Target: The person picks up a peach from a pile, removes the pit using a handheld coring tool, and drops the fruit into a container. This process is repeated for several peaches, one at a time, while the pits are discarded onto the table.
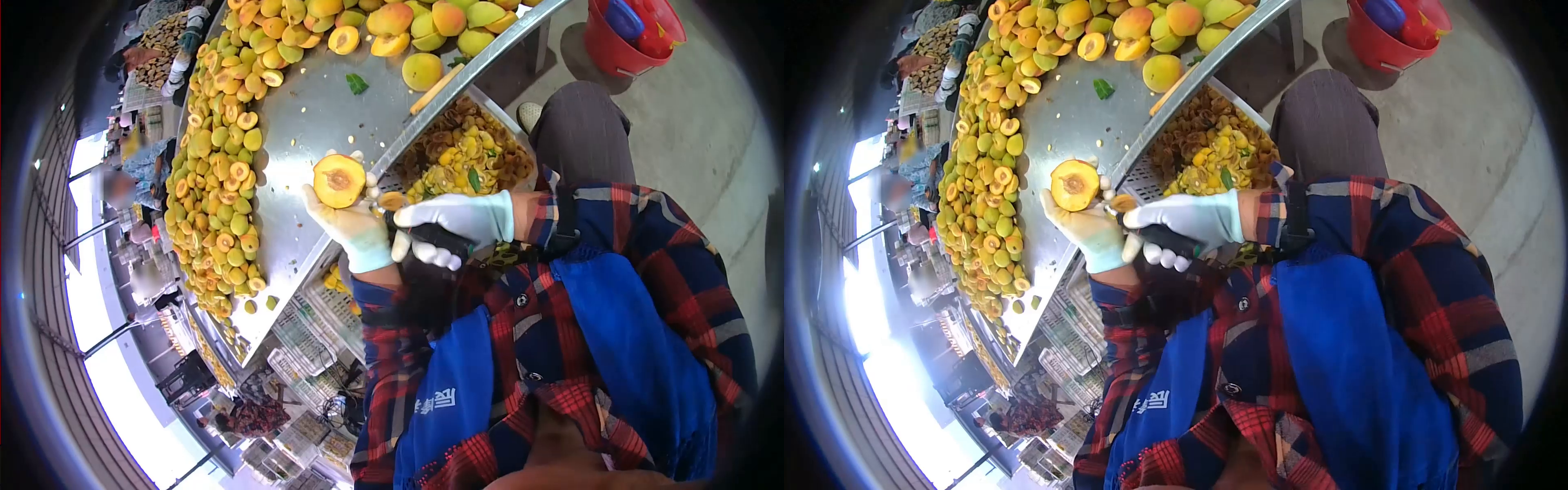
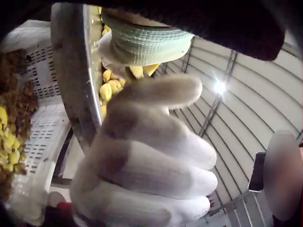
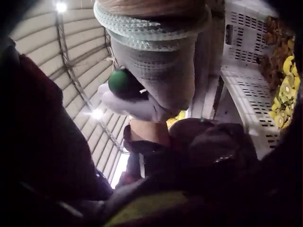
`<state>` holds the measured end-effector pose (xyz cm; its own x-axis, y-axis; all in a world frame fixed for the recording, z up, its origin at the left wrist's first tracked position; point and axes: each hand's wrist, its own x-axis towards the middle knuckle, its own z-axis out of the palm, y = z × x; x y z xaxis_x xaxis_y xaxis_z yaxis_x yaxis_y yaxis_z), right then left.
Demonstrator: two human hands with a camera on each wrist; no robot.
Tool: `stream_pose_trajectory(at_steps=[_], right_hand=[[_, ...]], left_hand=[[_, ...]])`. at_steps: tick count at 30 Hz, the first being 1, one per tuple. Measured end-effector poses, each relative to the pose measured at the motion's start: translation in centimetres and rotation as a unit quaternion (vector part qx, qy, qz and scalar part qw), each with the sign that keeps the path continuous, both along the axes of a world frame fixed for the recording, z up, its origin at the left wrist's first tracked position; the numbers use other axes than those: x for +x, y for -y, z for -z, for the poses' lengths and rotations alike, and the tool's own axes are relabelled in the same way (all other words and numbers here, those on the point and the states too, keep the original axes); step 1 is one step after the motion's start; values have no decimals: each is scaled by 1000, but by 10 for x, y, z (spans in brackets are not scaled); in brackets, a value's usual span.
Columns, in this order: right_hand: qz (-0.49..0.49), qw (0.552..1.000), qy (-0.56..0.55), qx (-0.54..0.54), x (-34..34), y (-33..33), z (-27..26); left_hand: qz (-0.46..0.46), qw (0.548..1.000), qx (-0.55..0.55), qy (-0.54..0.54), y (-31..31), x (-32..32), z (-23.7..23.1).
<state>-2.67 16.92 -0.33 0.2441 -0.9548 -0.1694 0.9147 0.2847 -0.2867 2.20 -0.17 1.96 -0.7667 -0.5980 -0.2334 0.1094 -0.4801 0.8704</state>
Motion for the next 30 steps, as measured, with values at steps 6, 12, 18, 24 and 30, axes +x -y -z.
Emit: stream_pose_trajectory(at_steps=[6,12,18,24,30], right_hand=[[4,929,-368,36,0,0,-5],[125,805,-578,47,-17,14,-9],[154,800,-569,109,-25,16,-19],[177,724,-664,59,-28,14,-7],[148,717,-677,79,-23,14,-4]], left_hand=[[-43,998,35,-3,1,3,11],[10,995,64,-80,-12,0,9],[27,977,168,-128,-7,0,18],[-2,980,167,-107,-4,-1,26],[-20,987,128,-93,-8,-2,25]])
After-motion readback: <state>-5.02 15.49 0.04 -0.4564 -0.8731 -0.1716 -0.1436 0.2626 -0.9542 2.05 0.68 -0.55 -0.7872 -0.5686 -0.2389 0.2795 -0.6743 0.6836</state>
